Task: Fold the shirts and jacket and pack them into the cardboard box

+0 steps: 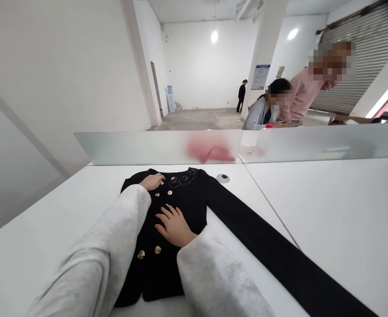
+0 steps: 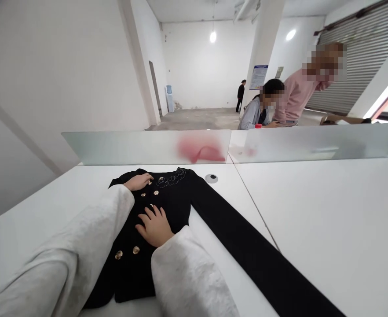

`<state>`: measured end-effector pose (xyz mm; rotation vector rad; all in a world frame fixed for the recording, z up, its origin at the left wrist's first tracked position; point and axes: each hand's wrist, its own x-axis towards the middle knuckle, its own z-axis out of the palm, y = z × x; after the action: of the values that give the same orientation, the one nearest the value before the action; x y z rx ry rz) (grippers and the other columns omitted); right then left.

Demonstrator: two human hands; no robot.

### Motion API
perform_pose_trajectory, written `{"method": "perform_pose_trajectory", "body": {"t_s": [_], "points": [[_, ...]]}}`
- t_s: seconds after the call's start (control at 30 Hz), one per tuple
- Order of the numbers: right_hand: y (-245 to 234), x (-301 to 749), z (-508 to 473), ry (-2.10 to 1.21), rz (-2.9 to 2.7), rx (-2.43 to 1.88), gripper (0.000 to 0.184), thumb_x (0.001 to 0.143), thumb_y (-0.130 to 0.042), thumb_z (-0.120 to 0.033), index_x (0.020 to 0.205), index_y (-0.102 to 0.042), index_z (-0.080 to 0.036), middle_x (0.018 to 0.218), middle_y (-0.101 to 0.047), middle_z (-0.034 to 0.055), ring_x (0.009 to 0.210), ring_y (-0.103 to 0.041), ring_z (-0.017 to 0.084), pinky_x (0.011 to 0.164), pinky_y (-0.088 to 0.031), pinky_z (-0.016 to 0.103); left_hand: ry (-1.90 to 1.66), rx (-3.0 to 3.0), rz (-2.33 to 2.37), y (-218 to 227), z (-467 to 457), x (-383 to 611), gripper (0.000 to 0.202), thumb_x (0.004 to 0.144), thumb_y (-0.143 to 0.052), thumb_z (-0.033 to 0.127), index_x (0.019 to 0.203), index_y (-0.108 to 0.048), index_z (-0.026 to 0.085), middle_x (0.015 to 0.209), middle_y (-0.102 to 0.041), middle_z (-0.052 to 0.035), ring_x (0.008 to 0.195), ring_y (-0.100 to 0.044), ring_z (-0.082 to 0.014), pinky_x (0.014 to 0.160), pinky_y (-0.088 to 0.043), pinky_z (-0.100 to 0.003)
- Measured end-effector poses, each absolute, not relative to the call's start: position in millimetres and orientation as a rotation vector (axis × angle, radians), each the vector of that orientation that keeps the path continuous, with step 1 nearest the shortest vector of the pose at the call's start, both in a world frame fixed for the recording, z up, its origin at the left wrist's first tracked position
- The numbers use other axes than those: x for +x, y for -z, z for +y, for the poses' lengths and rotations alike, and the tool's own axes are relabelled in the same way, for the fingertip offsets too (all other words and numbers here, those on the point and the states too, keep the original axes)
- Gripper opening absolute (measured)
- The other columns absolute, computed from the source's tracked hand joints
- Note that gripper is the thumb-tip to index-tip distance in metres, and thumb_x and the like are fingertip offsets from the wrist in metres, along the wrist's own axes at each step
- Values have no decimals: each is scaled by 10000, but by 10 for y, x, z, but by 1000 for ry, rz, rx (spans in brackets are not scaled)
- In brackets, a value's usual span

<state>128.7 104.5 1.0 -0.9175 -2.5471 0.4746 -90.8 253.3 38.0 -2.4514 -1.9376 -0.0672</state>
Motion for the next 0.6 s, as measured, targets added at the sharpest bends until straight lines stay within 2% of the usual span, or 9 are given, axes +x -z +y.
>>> {"method": "perform_pose_trajectory", "body": {"t_s": [0.1, 0.2, 0.3, 0.37, 0.47, 0.6], "points": [[-19, 1296, 1105, -530, -2563, -903, 471, 931, -365, -499, 1317, -489, -259, 1443, -412, 23, 1375, -257, 250, 1119, -213, 469, 65, -2481, -1947, -317, 2607, -993, 383, 858, -334, 276, 1126, -591, 182, 1216, -596, -98, 1018, -596, -202, 904, -406, -297], [-13, 1286, 1149, -563, -2567, -882, 475, 922, -361, -522, 1306, -497, -278, 1438, -420, 10, 1375, -258, 244, 1120, -213, 466, 43, -2503, -1961, -395, 2639, -1153, 392, 867, -343, 398, 1014, -634, 181, 1086, -653, -105, 989, -589, -222, 962, -356, -351], [-1, 1273, 1181, -600, -2552, -877, 466, 919, -356, -528, 1288, -511, -289, 1428, -433, 6, 1377, -259, 243, 1117, -219, 472, -33, -2591, -1967, -505, 2693, -1265, 394, 792, -463, 536, 940, -653, 224, 954, -696, -49, 901, -602, -205, 993, -319, -368], [7, 1267, 1196, -623, -2540, -876, 460, 918, -361, -524, 1284, -513, -290, 1426, -436, 5, 1379, -257, 242, 1118, -214, 475, -85, -2660, -1969, -544, 2749, -1299, 379, 728, -535, 560, 885, -665, 240, 918, -704, -17, 869, -602, -188, 984, -325, -344], [17, 1262, 1210, -657, -2512, -873, 466, 915, -374, -517, 1283, -518, -271, 1429, -433, 15, 1381, -249, 246, 1125, -197, 471, -86, -2706, -1987, -534, 2842, -1319, 369, 732, -522, 547, 878, -673, 244, 993, -699, -9, 931, -586, -187, 967, -337, -314], [6, 1252, 1209, -673, -2507, -888, 471, 919, -378, -507, 1295, -510, -257, 1440, -417, 20, 1383, -237, 252, 1129, -187, 464, 34, -2661, -2023, -450, 2943, -1327, 441, 799, -423, 533, 1031, -638, 226, 1143, -658, -34, 1030, -558, -200, 960, -350, -315]]}}
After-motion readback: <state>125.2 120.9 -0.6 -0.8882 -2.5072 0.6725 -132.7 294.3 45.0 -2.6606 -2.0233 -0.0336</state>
